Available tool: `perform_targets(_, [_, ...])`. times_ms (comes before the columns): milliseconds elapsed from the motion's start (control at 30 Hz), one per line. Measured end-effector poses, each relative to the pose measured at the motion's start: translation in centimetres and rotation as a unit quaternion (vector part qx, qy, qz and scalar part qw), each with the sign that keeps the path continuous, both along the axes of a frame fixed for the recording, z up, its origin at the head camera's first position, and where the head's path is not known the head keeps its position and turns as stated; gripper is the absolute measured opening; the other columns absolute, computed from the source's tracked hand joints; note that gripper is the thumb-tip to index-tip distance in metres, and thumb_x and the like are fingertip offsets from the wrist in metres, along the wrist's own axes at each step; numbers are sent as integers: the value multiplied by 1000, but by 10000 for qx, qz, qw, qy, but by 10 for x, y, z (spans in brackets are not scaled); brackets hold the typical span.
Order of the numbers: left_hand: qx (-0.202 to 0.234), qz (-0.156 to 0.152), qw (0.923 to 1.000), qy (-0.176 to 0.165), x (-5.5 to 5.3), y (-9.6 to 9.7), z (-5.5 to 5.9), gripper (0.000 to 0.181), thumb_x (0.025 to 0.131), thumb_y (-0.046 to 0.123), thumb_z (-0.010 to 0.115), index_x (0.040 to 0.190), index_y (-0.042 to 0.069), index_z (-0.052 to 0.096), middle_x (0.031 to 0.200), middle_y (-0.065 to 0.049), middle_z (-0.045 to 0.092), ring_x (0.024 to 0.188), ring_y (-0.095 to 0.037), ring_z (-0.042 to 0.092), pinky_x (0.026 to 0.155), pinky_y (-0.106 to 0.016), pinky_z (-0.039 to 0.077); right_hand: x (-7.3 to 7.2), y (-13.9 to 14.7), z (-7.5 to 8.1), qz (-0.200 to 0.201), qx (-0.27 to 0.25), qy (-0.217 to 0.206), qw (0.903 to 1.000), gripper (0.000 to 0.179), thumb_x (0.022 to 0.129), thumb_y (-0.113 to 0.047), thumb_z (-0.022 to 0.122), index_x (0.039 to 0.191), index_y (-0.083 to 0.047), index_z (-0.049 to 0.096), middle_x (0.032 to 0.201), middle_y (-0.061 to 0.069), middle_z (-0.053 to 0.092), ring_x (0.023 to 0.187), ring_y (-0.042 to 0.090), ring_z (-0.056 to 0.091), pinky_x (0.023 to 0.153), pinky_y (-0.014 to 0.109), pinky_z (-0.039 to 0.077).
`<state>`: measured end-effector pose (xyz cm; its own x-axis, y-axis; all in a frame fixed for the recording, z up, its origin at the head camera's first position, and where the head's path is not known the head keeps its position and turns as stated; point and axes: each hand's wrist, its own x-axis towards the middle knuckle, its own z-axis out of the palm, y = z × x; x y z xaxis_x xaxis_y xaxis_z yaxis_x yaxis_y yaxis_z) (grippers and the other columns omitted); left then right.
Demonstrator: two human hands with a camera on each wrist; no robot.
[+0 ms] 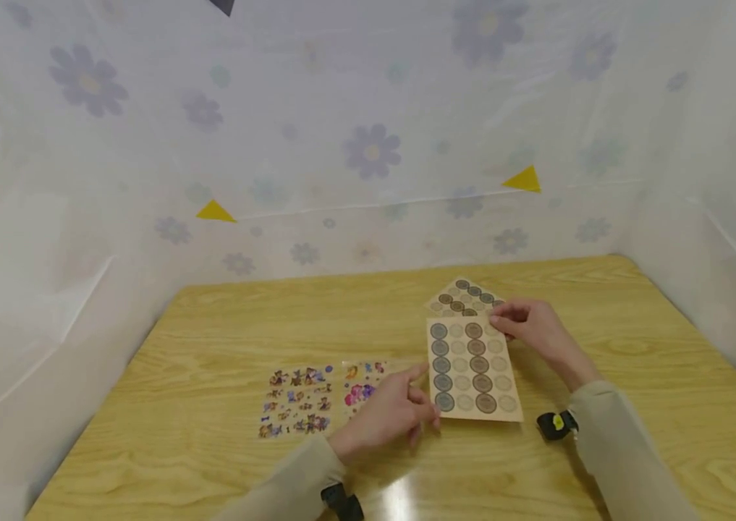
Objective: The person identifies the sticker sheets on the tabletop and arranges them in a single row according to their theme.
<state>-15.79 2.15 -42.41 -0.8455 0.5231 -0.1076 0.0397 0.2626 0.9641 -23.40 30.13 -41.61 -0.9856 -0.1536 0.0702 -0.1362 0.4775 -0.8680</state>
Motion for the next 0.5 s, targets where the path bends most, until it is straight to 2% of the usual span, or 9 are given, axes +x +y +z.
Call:
perform_targets(133, [-129, -27, 9999, -38, 1, 0, 1, 77, 90, 1, 64, 154, -2, 21, 67, 1, 69, 35, -15, 49, 44, -24, 44, 0, -1, -4, 45, 54, 6, 10000, 35, 98, -20, 64, 117, 8, 63, 95, 12, 68, 76, 13, 61, 69, 32, 54])
perform_targets(300, [-331, 20, 9994, -117, 4, 1, 1, 79, 88, 0, 66, 153, -4, 22, 65, 1, 69, 34, -15, 48, 37, -22, 35, 0, -5, -5, 69, 95, -57, 9999, 34, 97, -21, 65, 116, 7, 65, 96, 12, 68, 76, 15, 61, 68, 32, 54])
perform_targets(367, [-380, 65, 9991, -202, 6, 1, 2, 78, 87, -1, 67, 153, -3, 25, 64, 0, 68, 34, -14, 47, 34, -22, 30, 1, -6, -5, 94, 127, -108, 9998, 34, 96, -22, 66, 116, 6, 66, 97, 13, 68, 76, 16, 61, 69, 33, 54])
perform_targets(500, [-407, 31, 9986, -338, 6, 0, 2, 72, 87, -2, 68, 151, 3, 35, 63, -2, 68, 34, -14, 46, 34, -22, 31, 0, -8, -4, 201, 231, -272, 9992, 35, 95, -23, 68, 117, 4, 66, 100, 13, 69, 80, 16, 64, 71, 34, 54])
